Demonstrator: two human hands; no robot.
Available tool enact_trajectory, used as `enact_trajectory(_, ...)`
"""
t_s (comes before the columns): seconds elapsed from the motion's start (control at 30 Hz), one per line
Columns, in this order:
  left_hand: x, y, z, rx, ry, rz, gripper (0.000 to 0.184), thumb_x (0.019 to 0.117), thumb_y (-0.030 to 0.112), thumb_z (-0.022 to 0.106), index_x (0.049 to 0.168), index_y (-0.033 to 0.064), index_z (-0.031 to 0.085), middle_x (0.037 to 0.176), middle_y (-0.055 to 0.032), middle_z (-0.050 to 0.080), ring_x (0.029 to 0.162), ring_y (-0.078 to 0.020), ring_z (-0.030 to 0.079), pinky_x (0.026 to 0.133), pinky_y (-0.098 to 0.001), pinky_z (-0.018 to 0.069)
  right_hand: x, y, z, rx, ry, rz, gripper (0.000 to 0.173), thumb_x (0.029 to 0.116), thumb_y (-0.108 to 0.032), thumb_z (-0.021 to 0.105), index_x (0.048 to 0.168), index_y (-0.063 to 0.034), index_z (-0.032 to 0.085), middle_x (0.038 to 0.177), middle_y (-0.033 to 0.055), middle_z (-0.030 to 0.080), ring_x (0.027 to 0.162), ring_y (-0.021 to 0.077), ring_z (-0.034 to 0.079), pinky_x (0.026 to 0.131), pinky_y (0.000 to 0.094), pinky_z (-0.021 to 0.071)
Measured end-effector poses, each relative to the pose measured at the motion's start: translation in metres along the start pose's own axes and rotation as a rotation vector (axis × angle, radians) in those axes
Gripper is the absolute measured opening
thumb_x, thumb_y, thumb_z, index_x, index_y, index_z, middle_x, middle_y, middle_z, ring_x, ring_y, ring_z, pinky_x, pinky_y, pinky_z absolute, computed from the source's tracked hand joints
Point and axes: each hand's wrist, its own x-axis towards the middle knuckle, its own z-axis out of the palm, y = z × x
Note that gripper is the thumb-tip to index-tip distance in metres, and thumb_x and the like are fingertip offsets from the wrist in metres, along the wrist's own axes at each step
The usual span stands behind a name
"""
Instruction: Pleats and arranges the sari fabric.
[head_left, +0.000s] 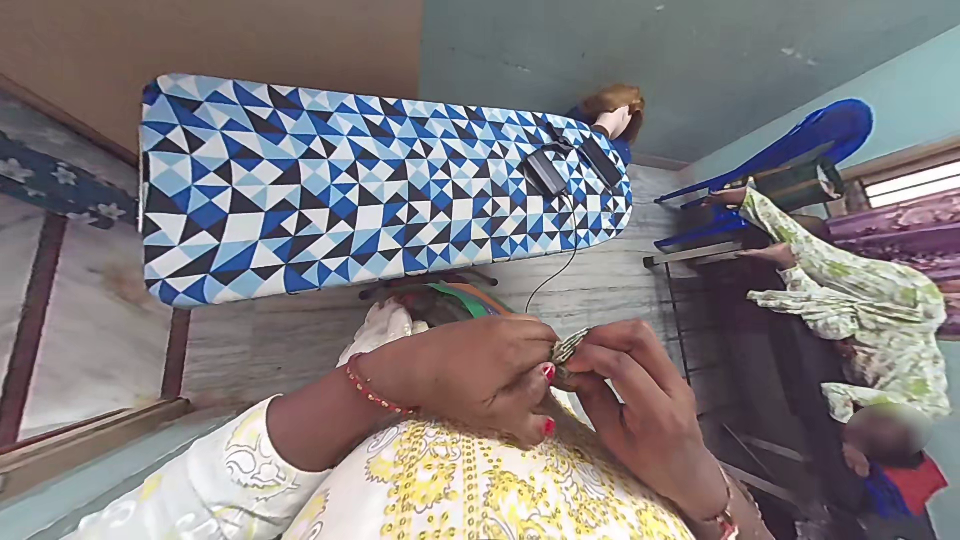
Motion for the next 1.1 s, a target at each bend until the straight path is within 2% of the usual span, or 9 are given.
enact_trajectory(0.17, 0.004, -0.005, -0.002, 0.048, -0.021, 0.028, 0.036, 0.1030, 0.022, 0.043, 0.097, -0.0055, 0.066, 0.098, -0.0191, 0.067, 0.096, -0.0265, 0.065, 0.086, -0.0318, 0.0522, 0.000, 0.002, 0.000, -0.015, 0.025, -0.026, 0.007, 0.1042, -0.016, 0.056, 0.105, -0.0092, 0.059, 0.105, 0.0054, 0.056, 0.102, 0.0079, 0.055, 0.093, 0.0147, 0.0437)
enact_trajectory(0.3, 0.005, -0.009, -0.002, 0.085, -0.024, 0.051, 0.037, 0.1053, 0.021, 0.040, 0.100, -0.0056, 0.065, 0.103, -0.0199, 0.069, 0.100, -0.0276, 0.067, 0.089, -0.0330, 0.0533, -0.001, 0.004, 0.001, -0.020, 0.036, -0.042, 0.004, 0.1031, -0.013, 0.057, 0.105, -0.0095, 0.059, 0.105, 0.0052, 0.056, 0.104, 0.0082, 0.055, 0.094, 0.0152, 0.0437)
enact_trajectory(0.57, 0.010, -0.012, -0.005, 0.119, -0.098, 0.028, 0.034, 0.1030, 0.017, 0.040, 0.102, -0.0056, 0.066, 0.105, -0.0199, 0.069, 0.102, -0.0300, 0.067, 0.089, -0.0360, 0.0533, 0.000, 0.006, -0.002, 0.009, 0.023, 0.009, 0.006, 0.1032, -0.014, 0.057, 0.105, -0.0091, 0.060, 0.104, 0.0051, 0.057, 0.101, 0.0069, 0.056, 0.091, 0.0132, 0.0443)
enact_trajectory(0.83, 0.011, -0.012, -0.003, 0.131, -0.113, 0.049, 0.033, 0.1018, 0.019, 0.043, 0.096, -0.0047, 0.065, 0.103, -0.0205, 0.069, 0.098, -0.0305, 0.068, 0.084, -0.0363, 0.0548, -0.001, 0.010, -0.003, 0.114, 0.042, 0.060, 0.006, 0.0993, -0.014, 0.065, 0.104, -0.0095, 0.065, 0.101, 0.0040, 0.061, 0.100, 0.0032, 0.059, 0.087, 0.0105, 0.0481)
enact_trajectory(1.0, 0.011, -0.013, -0.003, 0.145, -0.111, 0.054, 0.036, 0.1026, 0.021, 0.042, 0.099, -0.0058, 0.066, 0.105, -0.0207, 0.069, 0.100, -0.0311, 0.068, 0.086, -0.0372, 0.0550, -0.001, 0.010, -0.003, 0.108, 0.061, 0.065, 0.008, 0.0987, -0.015, 0.067, 0.104, -0.0096, 0.068, 0.101, 0.0034, 0.063, 0.100, 0.0031, 0.060, 0.087, 0.0111, 0.0487)
enact_trajectory(1.1, 0.011, -0.012, -0.003, 0.144, -0.115, 0.056, 0.036, 0.1030, 0.021, 0.042, 0.097, -0.0055, 0.065, 0.103, -0.0205, 0.069, 0.100, -0.0312, 0.068, 0.086, -0.0370, 0.0547, -0.002, 0.010, -0.002, 0.100, 0.068, 0.066, 0.008, 0.0986, -0.015, 0.067, 0.104, -0.0099, 0.068, 0.101, 0.0032, 0.064, 0.100, 0.0032, 0.060, 0.088, 0.0118, 0.0491)
